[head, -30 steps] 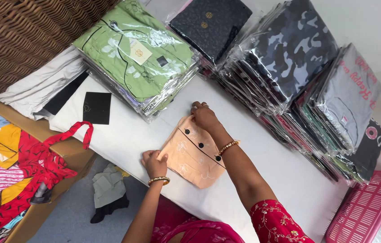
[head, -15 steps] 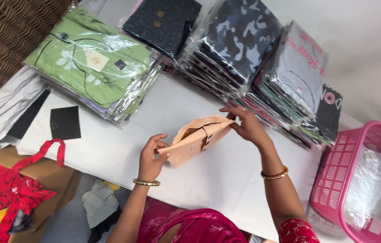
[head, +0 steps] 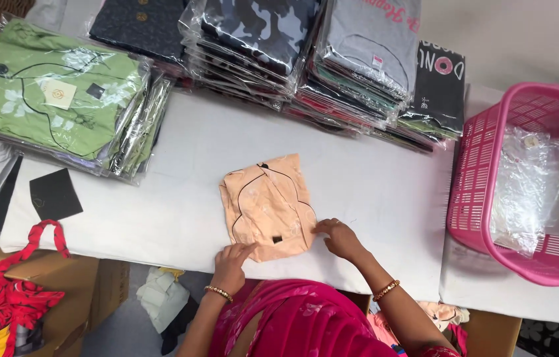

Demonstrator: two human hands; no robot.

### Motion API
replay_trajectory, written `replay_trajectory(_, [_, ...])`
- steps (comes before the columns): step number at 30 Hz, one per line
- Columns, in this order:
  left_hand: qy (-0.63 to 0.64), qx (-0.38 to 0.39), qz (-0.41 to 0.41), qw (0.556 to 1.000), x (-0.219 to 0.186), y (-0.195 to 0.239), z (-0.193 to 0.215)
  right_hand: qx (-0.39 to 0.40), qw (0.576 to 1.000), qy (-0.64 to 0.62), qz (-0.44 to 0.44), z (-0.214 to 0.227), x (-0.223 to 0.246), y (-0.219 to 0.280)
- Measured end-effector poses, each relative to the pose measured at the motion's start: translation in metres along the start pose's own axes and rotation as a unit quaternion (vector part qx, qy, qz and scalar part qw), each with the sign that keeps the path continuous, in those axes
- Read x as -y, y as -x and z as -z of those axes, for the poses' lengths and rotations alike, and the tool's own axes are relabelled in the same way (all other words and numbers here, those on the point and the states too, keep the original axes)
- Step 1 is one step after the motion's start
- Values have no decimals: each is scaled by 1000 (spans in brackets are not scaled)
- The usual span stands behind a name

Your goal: The person folds a peach-colored top and places it into a clear plastic bag, then seals and stacks it. Next, the person folds a red patterned top and places it into another plastic bag, seals it, and stacks it with the first. The workspace includes stacks of pre-packaged clothes and a pink basket of bags.

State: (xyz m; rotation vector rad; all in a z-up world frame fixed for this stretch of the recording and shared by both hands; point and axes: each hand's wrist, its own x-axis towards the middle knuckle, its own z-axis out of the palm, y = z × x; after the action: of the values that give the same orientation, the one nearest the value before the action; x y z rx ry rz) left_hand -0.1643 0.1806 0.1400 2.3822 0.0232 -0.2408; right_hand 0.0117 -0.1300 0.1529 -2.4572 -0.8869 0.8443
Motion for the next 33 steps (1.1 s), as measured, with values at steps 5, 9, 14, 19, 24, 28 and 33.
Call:
replay_trajectory(5, [194,-172,94,961,48,-41,-6,-112,978,-141,-105,12,-11,-54])
replay_trajectory(9, [437,-298,265,806,113,-122,-30,-206,934,-260,-129,2,-35,-136])
replay_trajectory(14, [427,-226,411,773,75,-169,19,-217,879,-357,-229,17,-11,-181])
replay_trajectory(19, [287,-80,482,824,65,-180,28,-114,880,-331,-322,26,-6,-192])
replay_trajectory(24, [523,-185,337,761,89,-176,-5,-127,865,-373,-310,5,-32,-207])
replay_trajectory(28, [681,-209,313,628,102,-179,-18,-134,835,-447,-290,17,-19,-205])
replay_trajectory(33, [559,-295,266,727,114,-187,-29,-150,789,-531,-269,24,-6,-211])
